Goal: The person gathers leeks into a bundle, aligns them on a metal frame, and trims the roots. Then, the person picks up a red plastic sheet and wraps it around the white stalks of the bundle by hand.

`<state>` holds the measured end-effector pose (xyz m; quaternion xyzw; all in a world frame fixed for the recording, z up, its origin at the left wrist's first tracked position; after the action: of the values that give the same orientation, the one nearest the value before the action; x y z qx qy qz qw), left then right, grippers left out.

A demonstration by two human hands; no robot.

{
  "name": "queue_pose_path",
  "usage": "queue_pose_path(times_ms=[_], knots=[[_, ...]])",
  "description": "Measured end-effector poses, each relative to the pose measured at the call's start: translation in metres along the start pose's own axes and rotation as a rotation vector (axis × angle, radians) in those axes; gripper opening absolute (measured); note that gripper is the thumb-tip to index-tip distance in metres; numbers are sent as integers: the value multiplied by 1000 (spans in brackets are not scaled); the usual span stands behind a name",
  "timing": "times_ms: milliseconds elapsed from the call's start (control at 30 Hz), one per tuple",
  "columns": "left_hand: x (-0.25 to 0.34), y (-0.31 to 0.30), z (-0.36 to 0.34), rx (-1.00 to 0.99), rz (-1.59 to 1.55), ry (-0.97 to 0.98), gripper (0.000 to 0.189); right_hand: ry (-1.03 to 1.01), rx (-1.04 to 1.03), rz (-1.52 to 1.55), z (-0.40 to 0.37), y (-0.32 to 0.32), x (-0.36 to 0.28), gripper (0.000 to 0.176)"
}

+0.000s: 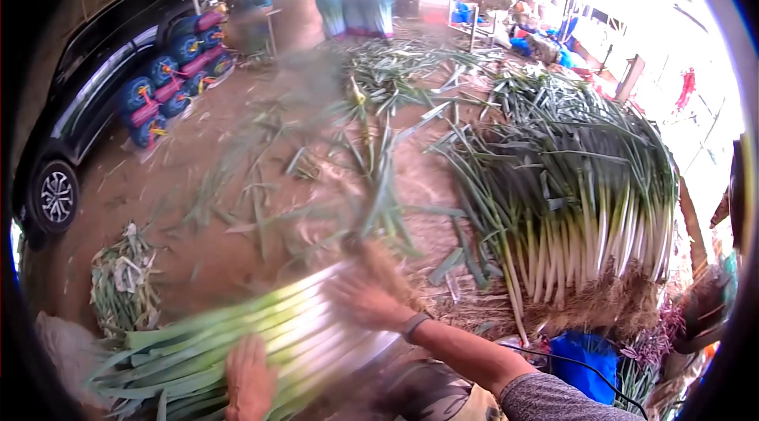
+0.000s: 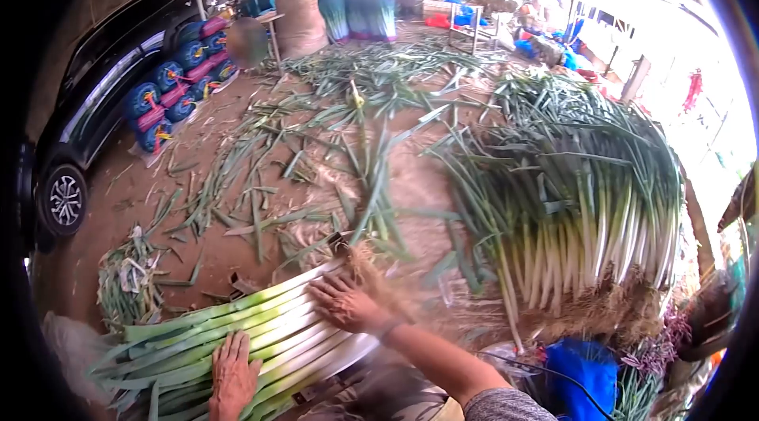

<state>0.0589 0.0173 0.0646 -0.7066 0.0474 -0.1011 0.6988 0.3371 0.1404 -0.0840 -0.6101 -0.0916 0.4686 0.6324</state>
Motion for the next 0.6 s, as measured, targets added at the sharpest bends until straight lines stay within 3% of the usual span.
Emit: queue_pose_path(times_ms=[100,200,400,467,533,567,600], knots=[[-2,6,2,-218,114,-128,55,-27,17,-86,-4,-11,-6,60],[0,2,5,-310,7,-248,57,29,26,-67,1,-18,-10,56],[1,8,4,-254,155,-217,58,82,86,38,5,-16,-10,52],[6,5,1,-221,163,-218,58,144,-64,48,8,-34,-20,55],[6,5,0,-154,191,-183,57,62,-85,-126,3,-31,-25,55],[6,5,-2,-132,202,-169,56,118,-181,-22,-2,-76,-58,55],[7,5,-3,-112,215,-156,56,0,-11,36,-13,-67,-56,52]])
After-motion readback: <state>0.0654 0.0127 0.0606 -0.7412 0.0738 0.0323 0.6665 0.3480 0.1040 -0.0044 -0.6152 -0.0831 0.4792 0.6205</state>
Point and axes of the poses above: each hand's wrist, its own z-axis towards the middle knuckle, its own y-axis out of the palm, x = y × z, the point moved 3 cm from there along z, towards the middle knuckle, and after that the axes turned 7 degrees about -y, right-handed, at the moved point
